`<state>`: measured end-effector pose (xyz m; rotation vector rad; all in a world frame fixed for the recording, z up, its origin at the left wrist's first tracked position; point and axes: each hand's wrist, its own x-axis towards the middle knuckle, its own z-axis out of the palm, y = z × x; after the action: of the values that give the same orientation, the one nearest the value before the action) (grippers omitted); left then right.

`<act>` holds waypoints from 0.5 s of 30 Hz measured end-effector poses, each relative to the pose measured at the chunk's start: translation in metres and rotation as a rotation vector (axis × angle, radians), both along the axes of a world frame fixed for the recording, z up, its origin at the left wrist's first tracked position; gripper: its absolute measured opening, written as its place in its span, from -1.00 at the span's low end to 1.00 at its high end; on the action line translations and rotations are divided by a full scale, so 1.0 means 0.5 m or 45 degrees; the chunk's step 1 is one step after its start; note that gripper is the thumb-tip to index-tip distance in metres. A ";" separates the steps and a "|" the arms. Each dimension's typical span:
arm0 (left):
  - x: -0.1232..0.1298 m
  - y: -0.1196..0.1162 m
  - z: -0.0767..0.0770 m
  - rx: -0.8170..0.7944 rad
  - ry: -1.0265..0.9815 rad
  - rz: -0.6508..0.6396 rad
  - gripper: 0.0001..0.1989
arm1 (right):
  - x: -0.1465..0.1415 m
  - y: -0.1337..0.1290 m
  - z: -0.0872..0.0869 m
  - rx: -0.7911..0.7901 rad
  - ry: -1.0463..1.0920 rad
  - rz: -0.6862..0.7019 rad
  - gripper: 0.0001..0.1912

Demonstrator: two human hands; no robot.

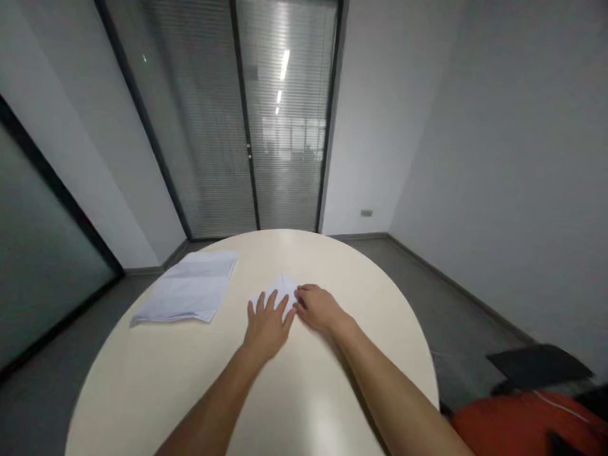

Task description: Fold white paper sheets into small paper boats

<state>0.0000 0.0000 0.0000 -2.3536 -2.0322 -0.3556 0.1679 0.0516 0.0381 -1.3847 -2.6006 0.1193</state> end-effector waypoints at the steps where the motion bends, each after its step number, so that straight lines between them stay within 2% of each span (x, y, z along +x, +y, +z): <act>1: -0.004 0.001 0.003 -0.001 -0.013 -0.007 -0.48 | -0.001 -0.003 0.004 -0.009 -0.014 -0.028 -0.70; 8: -0.027 0.014 0.012 -0.018 -0.160 -0.125 -0.58 | -0.016 -0.010 0.016 -0.039 -0.011 -0.232 -0.64; 12: -0.031 0.017 0.006 -0.034 -0.239 -0.156 -0.73 | -0.018 -0.007 0.005 -0.025 0.061 -0.236 -0.67; 15: -0.031 0.018 -0.001 -0.038 -0.274 -0.163 -0.76 | -0.013 -0.001 -0.010 0.043 0.162 -0.203 -0.66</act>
<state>-0.0157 0.0091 -0.0004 -2.5730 -1.9853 -0.6108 0.1616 0.0512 0.0331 -1.5136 -2.3695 0.1349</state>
